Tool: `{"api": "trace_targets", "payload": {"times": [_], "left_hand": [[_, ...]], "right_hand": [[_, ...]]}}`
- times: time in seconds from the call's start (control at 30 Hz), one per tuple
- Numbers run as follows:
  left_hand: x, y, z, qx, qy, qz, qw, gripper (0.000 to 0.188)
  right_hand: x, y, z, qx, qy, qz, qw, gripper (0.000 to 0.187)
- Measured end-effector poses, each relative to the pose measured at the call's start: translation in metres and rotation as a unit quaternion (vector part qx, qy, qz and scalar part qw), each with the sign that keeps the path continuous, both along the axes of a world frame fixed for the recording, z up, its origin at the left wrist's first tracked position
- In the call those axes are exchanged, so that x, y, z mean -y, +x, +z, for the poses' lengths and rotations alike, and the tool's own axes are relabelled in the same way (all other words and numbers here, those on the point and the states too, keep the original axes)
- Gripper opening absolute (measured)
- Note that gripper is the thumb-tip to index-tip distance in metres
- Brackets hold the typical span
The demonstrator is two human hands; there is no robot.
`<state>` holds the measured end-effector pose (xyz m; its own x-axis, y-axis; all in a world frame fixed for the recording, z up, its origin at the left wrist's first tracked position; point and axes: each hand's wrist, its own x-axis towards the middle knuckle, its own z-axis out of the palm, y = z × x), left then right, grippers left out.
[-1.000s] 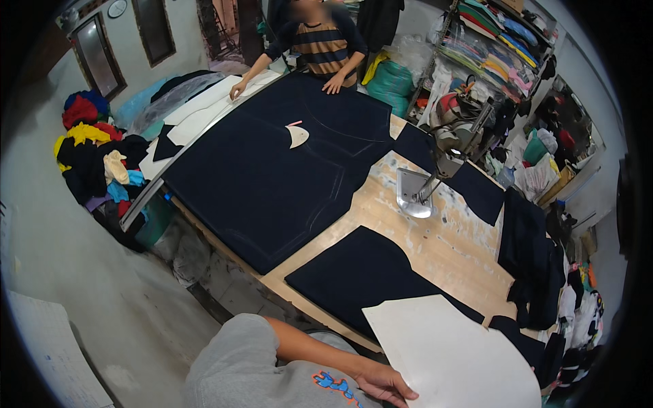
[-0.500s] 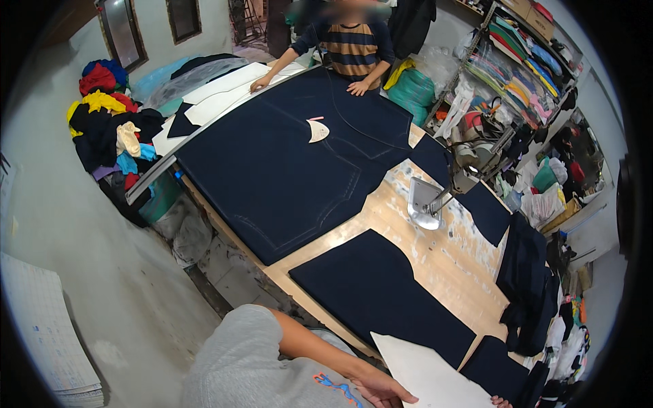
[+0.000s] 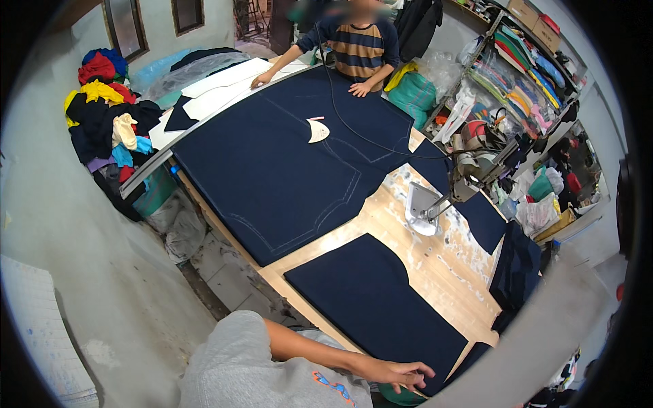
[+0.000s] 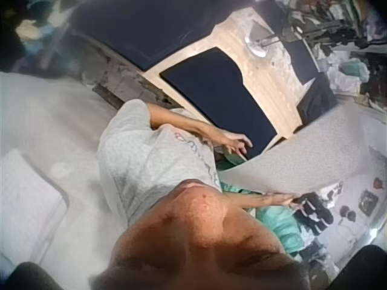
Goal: The person folds dark blue fabric pieces on a wooden table, aligning edges and smoothing the material. The person also handles white paper templates, placing them on the table and adjusting their positions.
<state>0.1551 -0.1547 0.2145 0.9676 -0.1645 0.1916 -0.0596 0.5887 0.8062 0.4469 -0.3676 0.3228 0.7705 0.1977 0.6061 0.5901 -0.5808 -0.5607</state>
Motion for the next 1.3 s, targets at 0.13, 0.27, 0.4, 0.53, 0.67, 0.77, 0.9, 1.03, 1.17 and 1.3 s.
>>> {"api": "trace_targets", "payload": {"times": [0.13,0.27,0.4,0.53,0.67,0.77,0.9,1.03,1.17,1.3], "left_hand": [[-0.008,-0.003,0.011,-0.032,-0.118,-0.003,0.993,0.101],[-0.011,-0.003,-0.017,-0.135,-0.041,0.086,0.986,0.084],[-0.014,-0.017,-0.029,-0.103,0.04,0.204,0.973,0.071],[-0.036,-0.032,-0.039,-0.17,0.041,0.243,0.954,0.064],[-0.053,-0.043,-0.038,-0.282,0.032,0.228,0.931,0.062],[-0.053,-0.053,-0.041,-0.299,-0.015,0.285,0.911,0.057],[-0.052,-0.063,-0.054,-0.284,-0.084,0.382,0.876,0.058],[-0.056,-0.077,-0.054,-0.298,-0.118,0.381,0.867,0.058],[-0.053,-0.081,-0.054,-0.321,-0.132,0.368,0.863,0.06],[-0.042,-0.063,-0.036,-0.307,-0.173,0.35,0.868,0.065]], "right_hand": [[0.003,0.01,-0.008,-0.057,-0.015,0.016,0.998,0.049],[-0.04,-0.038,-0.006,-0.115,-0.025,0.047,0.992,0.048],[-0.056,-0.035,-0.037,-0.193,-0.108,0.053,0.974,0.036],[-0.077,-0.045,-0.065,-0.131,-0.086,0.095,0.983,0.038],[-0.074,-0.053,-0.076,-0.223,-0.091,0.095,0.966,0.034],[-0.042,-0.042,-0.118,-0.259,-0.139,0.041,0.955,0.041],[0.047,-0.051,-0.17,-0.426,-0.146,-0.004,0.893,0.05],[0.121,-0.082,-0.227,-0.606,-0.151,0.093,0.776,0.056],[0.155,-0.132,-0.281,-0.653,-0.062,0.078,0.751,0.076],[0.19,-0.183,-0.308,-0.771,0.069,-0.064,0.629,0.08]]}}
